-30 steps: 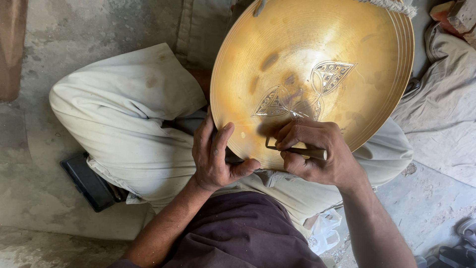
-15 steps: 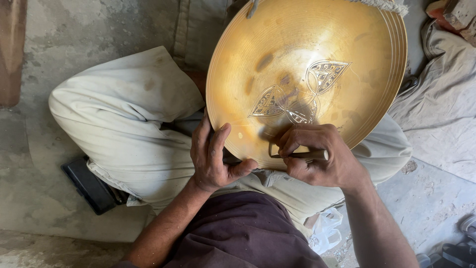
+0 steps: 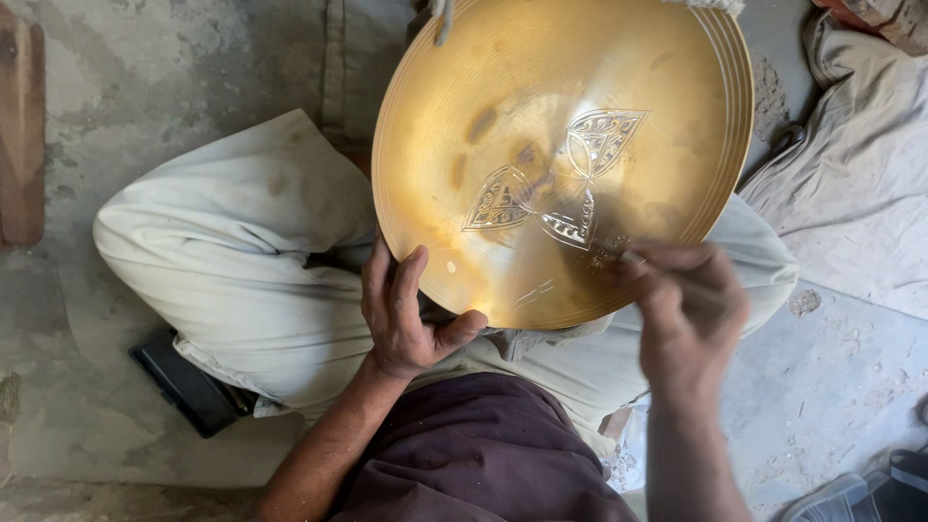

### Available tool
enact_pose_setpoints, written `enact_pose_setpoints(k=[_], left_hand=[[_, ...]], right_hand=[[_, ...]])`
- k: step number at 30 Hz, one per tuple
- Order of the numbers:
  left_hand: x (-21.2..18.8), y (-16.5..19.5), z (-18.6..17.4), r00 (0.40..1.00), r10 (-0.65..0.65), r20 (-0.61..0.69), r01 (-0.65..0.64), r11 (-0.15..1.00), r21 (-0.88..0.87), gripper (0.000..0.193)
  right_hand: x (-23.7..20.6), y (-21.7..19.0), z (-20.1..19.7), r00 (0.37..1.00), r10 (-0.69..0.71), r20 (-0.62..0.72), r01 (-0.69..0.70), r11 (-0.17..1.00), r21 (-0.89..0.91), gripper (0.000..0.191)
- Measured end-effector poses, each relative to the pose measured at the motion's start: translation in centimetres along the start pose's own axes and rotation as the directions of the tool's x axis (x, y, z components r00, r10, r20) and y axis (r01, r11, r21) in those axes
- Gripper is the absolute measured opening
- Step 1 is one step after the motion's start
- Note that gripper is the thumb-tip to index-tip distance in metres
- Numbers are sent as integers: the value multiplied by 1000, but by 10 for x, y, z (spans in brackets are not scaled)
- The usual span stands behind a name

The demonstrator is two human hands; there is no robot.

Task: The person sits cross-legged on the floor with a large brass plate on their lap and engraves a decorative floral pattern into it, holding a chisel against the surface and striking it with a wooden mallet. They then rotate the plate, scrape away debris with the chisel by hand, and continue engraving new lines in the design.

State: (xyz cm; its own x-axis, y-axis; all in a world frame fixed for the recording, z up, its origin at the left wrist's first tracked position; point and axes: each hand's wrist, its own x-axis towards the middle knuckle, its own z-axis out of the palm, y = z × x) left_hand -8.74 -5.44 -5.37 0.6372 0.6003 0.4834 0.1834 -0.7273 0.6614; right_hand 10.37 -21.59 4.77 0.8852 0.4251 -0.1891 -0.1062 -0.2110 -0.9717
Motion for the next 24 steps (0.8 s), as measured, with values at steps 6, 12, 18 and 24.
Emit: enact_pose_setpoints(k=[6, 12, 18, 24], left_hand=[[-4, -2, 3, 1000, -5, -3, 5, 999, 34, 87], [-9, -7, 3, 1000, -6, -3, 6, 999, 34, 87], [-8, -10, 4, 1000, 24, 7, -24, 999, 29, 85], [-8, -11, 4, 999, 34, 25, -35, 998, 48, 84]], right_hand=[[-29, 24, 22, 980, -160, -122, 153, 986, -62, 11], [-27, 20, 23, 978, -201, -57, 180, 948, -263, 11], [-23, 15, 22, 987, -158, 20, 159, 959, -235, 15], [-9, -2, 17, 995, 20, 101, 7, 966, -260, 17]])
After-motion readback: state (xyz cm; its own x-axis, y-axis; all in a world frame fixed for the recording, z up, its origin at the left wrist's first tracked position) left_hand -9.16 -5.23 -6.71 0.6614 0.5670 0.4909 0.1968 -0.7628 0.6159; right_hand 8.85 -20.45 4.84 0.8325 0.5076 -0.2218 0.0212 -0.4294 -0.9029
